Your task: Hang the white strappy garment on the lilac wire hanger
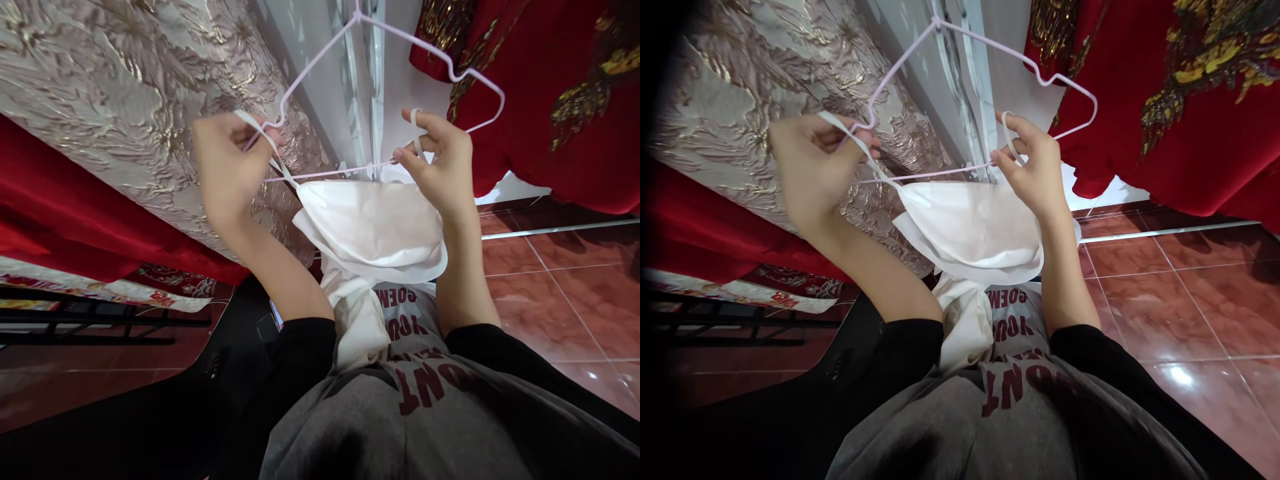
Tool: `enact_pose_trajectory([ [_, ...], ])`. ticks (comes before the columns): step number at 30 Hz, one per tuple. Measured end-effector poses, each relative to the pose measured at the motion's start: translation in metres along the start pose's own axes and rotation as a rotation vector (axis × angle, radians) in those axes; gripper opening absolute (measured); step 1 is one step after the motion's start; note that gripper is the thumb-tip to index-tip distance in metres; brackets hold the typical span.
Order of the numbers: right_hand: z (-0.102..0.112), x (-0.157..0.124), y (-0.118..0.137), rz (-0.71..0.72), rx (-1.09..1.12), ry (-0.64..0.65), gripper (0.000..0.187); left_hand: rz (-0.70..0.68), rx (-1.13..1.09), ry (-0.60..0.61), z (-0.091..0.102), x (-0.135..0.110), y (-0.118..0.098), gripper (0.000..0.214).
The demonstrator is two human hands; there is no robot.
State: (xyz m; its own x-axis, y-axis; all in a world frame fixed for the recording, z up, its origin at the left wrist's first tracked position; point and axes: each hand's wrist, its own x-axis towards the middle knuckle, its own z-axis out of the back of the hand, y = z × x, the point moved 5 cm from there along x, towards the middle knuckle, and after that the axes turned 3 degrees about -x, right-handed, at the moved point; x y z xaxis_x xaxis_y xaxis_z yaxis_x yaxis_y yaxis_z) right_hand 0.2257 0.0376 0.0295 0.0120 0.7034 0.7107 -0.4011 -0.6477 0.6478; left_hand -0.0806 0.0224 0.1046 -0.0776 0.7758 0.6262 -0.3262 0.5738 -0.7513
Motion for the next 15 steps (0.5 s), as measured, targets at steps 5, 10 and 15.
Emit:
enact_pose_trajectory([
  [5,0.001,-0.001,0.001,-0.025,-0.008,0.006,0.044,0.167,0.063,0.209,-0.015,0.019,-0.009,0.028],
  [10,0.0,-0.004,0.007,-0.033,0.001,0.008,0.044,0.181,0.181,0.185,-0.013,0.018,-0.01,0.041],
  [15,0.001,-0.006,0.015,-0.033,0.021,-0.007,0.04,0.125,0.196,0.044,-0.015,0.015,-0.002,0.04],
])
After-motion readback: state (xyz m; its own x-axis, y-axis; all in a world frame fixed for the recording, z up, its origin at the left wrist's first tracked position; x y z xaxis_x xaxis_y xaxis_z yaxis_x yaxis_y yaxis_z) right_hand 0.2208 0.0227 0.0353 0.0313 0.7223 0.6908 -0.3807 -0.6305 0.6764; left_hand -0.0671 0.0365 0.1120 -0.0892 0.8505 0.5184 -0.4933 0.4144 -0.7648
